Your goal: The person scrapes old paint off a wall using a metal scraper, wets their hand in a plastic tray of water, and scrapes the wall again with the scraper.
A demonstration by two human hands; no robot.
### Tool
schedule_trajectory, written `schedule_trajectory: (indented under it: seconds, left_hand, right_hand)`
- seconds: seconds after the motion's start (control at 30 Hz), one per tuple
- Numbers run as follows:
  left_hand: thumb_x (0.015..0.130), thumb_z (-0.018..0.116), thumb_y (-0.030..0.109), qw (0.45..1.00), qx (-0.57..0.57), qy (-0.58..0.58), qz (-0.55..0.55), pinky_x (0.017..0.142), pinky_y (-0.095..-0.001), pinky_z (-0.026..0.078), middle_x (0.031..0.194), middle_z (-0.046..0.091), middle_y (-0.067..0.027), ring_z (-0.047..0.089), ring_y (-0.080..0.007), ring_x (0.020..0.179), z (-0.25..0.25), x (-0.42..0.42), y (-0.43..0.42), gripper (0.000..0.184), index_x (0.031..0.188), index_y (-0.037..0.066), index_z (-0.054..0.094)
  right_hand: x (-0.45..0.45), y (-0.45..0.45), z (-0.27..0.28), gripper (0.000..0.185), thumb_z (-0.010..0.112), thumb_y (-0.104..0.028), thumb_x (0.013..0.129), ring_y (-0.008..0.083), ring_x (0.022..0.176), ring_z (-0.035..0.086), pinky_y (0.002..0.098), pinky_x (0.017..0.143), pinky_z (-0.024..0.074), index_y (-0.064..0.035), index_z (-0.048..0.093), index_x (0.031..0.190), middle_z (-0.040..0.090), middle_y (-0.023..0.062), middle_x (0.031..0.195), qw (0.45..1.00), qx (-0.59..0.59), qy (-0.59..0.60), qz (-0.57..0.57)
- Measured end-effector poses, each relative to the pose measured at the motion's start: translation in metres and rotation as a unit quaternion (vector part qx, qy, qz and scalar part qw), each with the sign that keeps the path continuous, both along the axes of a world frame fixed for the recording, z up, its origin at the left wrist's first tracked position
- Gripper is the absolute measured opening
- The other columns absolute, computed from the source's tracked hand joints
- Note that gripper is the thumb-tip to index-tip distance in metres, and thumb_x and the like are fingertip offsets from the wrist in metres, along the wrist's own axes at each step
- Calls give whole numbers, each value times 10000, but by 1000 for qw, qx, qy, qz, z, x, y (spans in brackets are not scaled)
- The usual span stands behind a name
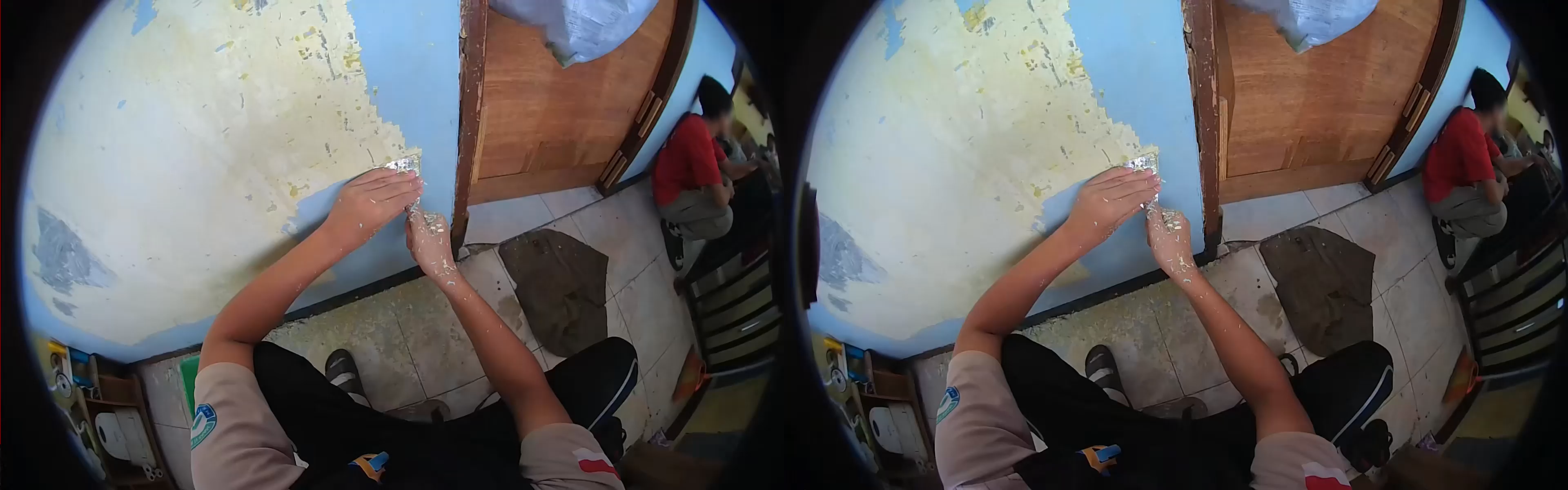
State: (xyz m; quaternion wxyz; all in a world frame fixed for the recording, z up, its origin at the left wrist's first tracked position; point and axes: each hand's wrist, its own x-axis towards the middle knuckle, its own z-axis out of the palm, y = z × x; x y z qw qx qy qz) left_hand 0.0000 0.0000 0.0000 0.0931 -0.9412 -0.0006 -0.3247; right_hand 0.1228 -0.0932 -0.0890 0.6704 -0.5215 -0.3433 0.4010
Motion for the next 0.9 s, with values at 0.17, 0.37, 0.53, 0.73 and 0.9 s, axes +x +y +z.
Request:
schedule_trajectory:
  seconds: [0.17, 0.37, 0.53, 0.73, 0.9]
  left_hand:
    - [765, 748, 56, 999, -8, -33, 1, 1041, -381, 509, 1234, 719, -32, 647, -197, 1217, 14, 3, -4, 394, 1157, 94, 735]
    - [743, 753, 27, 1000, -4, -21, 6, 1026, -386, 516, 1228, 721, -43, 654, -206, 1204, 6, 1, -6, 398, 1138, 81, 739]
    - [722, 757, 26, 1000, -6, -10, -1, 1032, -389, 513, 1226, 721, -45, 653, -217, 1205, 14, 1, -1, 431, 1149, 80, 735]
    - [723, 759, 23, 999, -22, -24, -6, 1034, -386, 513, 1224, 722, -41, 651, -215, 1209, 5, 2, -4, 436, 1155, 78, 732]
    - [744, 758, 45, 1000, -3, -30, -8, 1034, -383, 513, 1223, 723, -36, 652, -207, 1207, 3, 3, -2, 414, 1155, 82, 735]
  right_hand:
    - [2, -13, 35, 549, 522, -448, 1045, 88, 405, 387, 264, 376, 255, -96, 457, 628, 408, -18, 497, 999, -2, 22, 27]
    - [1, -7, 16, 472, 522, -319, 1063, 73, 494, 418, 279, 446, 315, -78, 487, 659, 450, -37, 571, 998, -9, 55, 43]
    - [0, -9, 29, 452, 531, -296, 1055, 80, 497, 424, 291, 454, 329, -59, 511, 670, 468, -27, 571, 998, -26, 45, 46]
    - [2, -2, 3, 528, 504, -417, 1056, 99, 398, 403, 275, 375, 277, -83, 475, 648, 426, -8, 496, 999, 33, -41, -9]
    - [1, 0, 5, 530, 510, -417, 1055, 91, 415, 398, 273, 388, 274, -84, 475, 644, 428, -13, 509, 999, 27, -31, -16]
